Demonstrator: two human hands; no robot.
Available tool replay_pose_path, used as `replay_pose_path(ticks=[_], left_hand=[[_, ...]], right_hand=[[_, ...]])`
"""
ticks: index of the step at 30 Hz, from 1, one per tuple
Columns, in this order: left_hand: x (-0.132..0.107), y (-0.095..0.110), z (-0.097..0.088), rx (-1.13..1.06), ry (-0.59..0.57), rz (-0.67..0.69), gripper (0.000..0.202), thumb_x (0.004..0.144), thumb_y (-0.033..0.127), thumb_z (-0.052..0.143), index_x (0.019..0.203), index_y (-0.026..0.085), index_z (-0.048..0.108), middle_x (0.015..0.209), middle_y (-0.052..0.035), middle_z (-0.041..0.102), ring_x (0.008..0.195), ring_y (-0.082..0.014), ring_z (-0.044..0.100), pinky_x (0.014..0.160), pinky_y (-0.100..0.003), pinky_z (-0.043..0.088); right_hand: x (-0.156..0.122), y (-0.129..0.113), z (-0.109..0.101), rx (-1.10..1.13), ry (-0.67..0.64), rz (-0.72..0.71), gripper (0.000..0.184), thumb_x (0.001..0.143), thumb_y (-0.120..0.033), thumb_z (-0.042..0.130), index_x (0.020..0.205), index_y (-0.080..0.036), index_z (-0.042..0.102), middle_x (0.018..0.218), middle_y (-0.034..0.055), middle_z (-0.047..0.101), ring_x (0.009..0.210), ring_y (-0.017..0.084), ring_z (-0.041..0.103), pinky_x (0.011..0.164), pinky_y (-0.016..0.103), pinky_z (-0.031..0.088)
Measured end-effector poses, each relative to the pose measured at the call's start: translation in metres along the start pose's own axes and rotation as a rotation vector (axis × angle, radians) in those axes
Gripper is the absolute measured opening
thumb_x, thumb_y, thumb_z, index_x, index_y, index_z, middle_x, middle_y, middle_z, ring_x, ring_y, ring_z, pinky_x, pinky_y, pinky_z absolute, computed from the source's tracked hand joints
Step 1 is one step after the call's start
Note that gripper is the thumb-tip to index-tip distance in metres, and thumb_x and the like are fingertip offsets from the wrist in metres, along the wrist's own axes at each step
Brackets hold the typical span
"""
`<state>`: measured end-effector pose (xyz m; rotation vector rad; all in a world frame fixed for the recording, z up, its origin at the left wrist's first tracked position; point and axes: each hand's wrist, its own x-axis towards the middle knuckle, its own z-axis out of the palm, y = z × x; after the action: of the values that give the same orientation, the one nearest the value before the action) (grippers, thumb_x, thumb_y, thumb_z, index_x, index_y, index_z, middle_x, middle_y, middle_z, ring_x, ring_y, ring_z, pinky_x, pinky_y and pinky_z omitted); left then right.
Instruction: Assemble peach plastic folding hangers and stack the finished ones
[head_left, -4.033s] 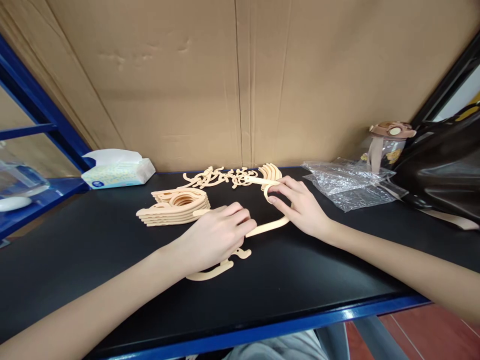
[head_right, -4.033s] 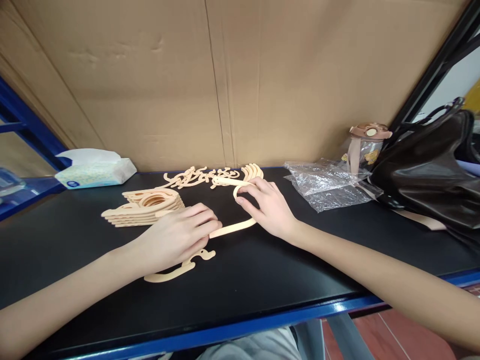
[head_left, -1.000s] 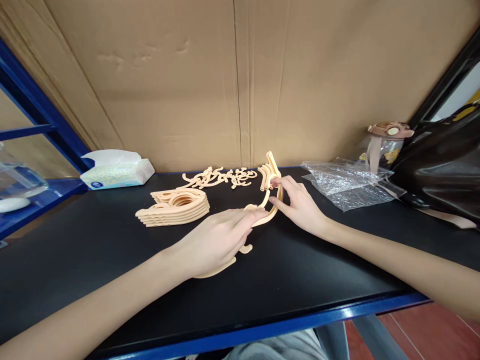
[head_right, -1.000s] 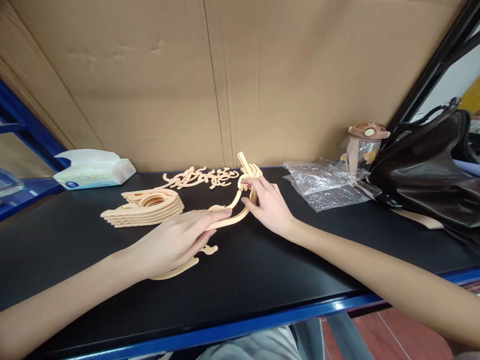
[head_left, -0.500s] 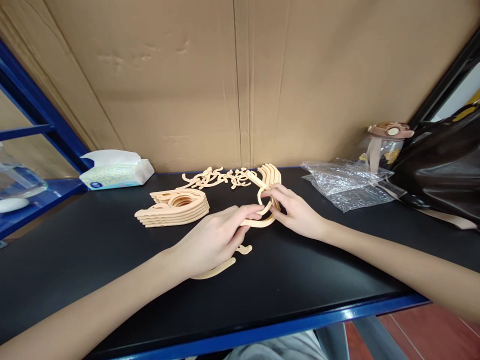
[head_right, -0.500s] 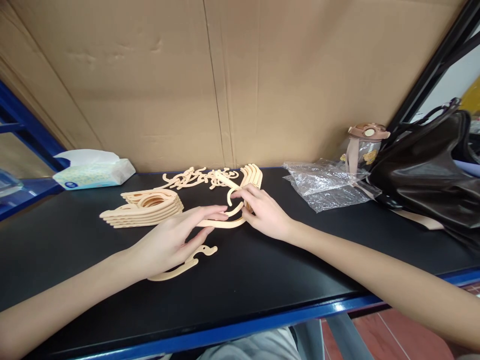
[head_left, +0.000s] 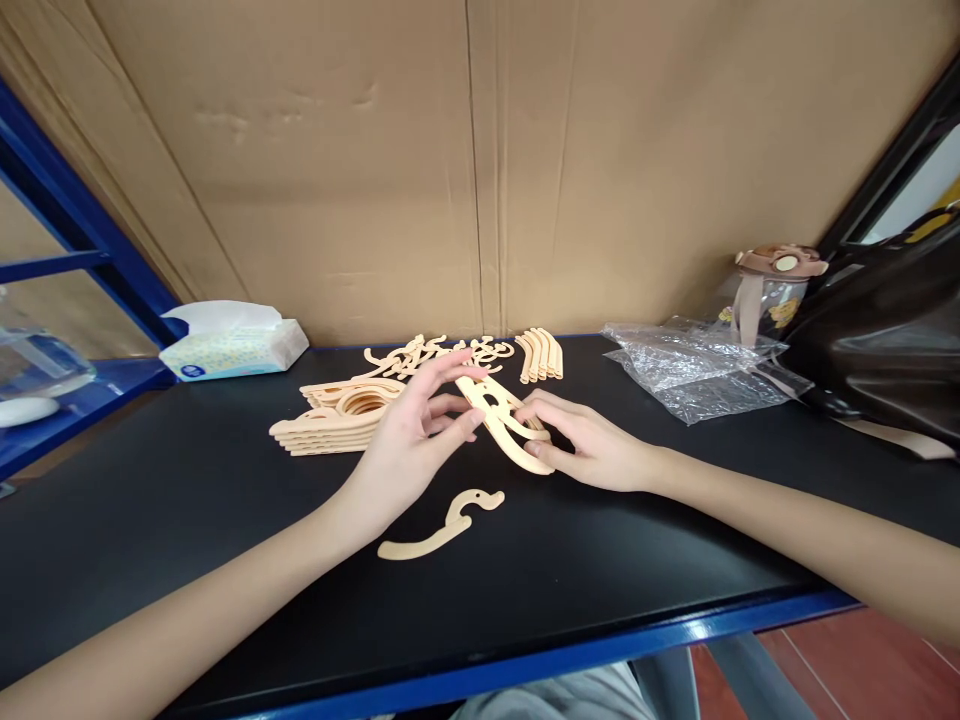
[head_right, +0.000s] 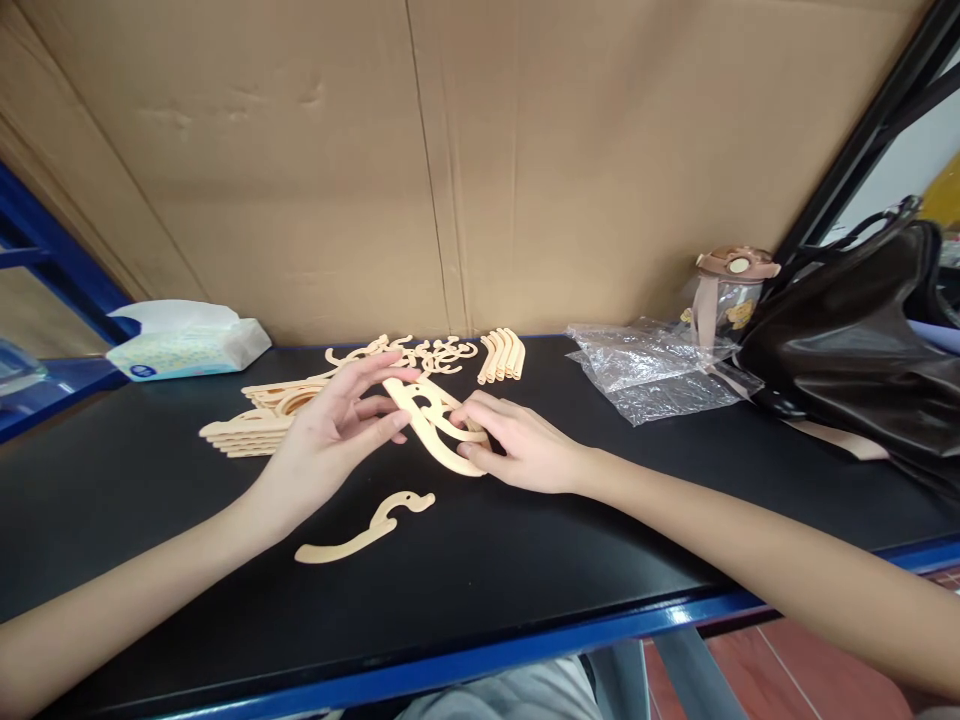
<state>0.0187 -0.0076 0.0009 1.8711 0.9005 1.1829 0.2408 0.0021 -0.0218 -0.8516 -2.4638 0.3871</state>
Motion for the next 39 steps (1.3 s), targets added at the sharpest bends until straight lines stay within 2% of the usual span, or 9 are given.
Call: replay_pose_path(ticks=[3,5,10,14,18,25,28,31,39], left_hand=[[0.002,-0.001,0.000,-0.106,0.139,-0.085,0.051,0.080,0.023,0.064,0.127,0.027,0.043,0.129,-0.0050,0.045,0.078,-0.0099,0.063,0.067,-0.025,0.059],[0.004,-0.002,-0.001,-0.127,0.166,-0.140,0.049,0.078,0.025,0.065,0.124,0.024,0.047,0.128,-0.0063,0.046,0.079,-0.0109,0.063,0.066,-0.026,0.060],[0.005,-0.004,-0.001,-0.188,0.062,-0.290,0.042,0.079,0.027,0.065,0.118,0.020,0.054,0.122,-0.0071,0.055,0.085,-0.0157,0.065,0.063,-0.025,0.060],[0.004,0.000,0.003,-0.249,0.030,-0.374,0.052,0.079,0.022,0.065,0.127,0.022,0.047,0.125,-0.0079,0.056,0.084,-0.0155,0.066,0.068,-0.027,0.060],[0.002,0.002,0.005,-0.293,-0.079,-0.440,0.058,0.079,0.022,0.066,0.130,0.020,0.038,0.100,-0.0066,0.067,0.076,-0.0164,0.068,0.067,-0.029,0.059],[0.004,0.001,0.001,-0.276,-0.036,-0.385,0.028,0.080,0.028,0.066,0.100,0.016,0.051,0.080,-0.0008,0.065,0.067,-0.0124,0.063,0.064,-0.025,0.056],[0.004,0.003,0.000,-0.285,-0.003,-0.345,0.018,0.083,0.028,0.062,0.092,0.016,0.053,0.078,0.0005,0.063,0.066,-0.0107,0.061,0.065,-0.023,0.054],[0.004,0.003,-0.001,-0.281,0.025,-0.314,0.014,0.084,0.027,0.060,0.090,0.016,0.054,0.078,0.0007,0.063,0.065,-0.0101,0.059,0.066,-0.023,0.052],[0.004,0.005,0.001,-0.272,0.040,-0.333,0.019,0.081,0.028,0.062,0.096,0.018,0.057,0.085,0.0001,0.066,0.064,-0.0099,0.057,0.061,-0.021,0.049]], right_hand=[[-0.001,-0.007,0.001,0.042,-0.001,-0.032,0.020,0.094,-0.032,0.044,0.109,-0.019,0.049,0.094,0.0030,0.053,0.082,0.013,0.050,0.076,0.027,0.042],[-0.001,-0.011,0.002,0.053,-0.005,-0.060,0.024,0.095,-0.034,0.043,0.112,-0.019,0.049,0.094,0.0035,0.054,0.084,0.014,0.051,0.079,0.027,0.042],[-0.001,-0.016,0.002,-0.039,-0.006,-0.088,0.028,0.094,-0.037,0.045,0.113,-0.017,0.051,0.095,0.0041,0.056,0.083,0.015,0.051,0.079,0.029,0.040],[0.000,-0.014,0.002,-0.054,0.027,-0.074,0.031,0.092,-0.041,0.048,0.113,-0.018,0.051,0.095,0.0033,0.058,0.084,0.015,0.051,0.080,0.030,0.040],[0.000,-0.012,0.003,-0.059,0.012,-0.072,0.034,0.090,-0.043,0.050,0.114,-0.020,0.050,0.096,0.0032,0.058,0.083,0.015,0.051,0.078,0.030,0.041],[-0.003,-0.013,0.003,0.117,0.025,-0.031,0.034,0.090,-0.039,0.051,0.113,-0.020,0.035,0.107,0.0064,0.054,0.091,0.016,0.054,0.078,0.031,0.047],[-0.002,-0.011,0.001,0.106,0.015,0.004,0.014,0.097,-0.032,0.037,0.102,-0.020,0.040,0.098,0.0042,0.055,0.086,0.015,0.054,0.078,0.031,0.046],[0.000,-0.008,0.001,-0.009,-0.026,-0.076,0.019,0.098,-0.025,0.031,0.098,-0.019,0.049,0.099,0.0052,0.056,0.090,0.016,0.052,0.084,0.033,0.044],[0.000,-0.019,0.004,-0.134,-0.250,-0.298,0.035,0.094,-0.034,0.044,0.126,-0.020,0.049,0.128,0.0081,0.052,0.119,0.020,0.043,0.100,0.037,0.034]])
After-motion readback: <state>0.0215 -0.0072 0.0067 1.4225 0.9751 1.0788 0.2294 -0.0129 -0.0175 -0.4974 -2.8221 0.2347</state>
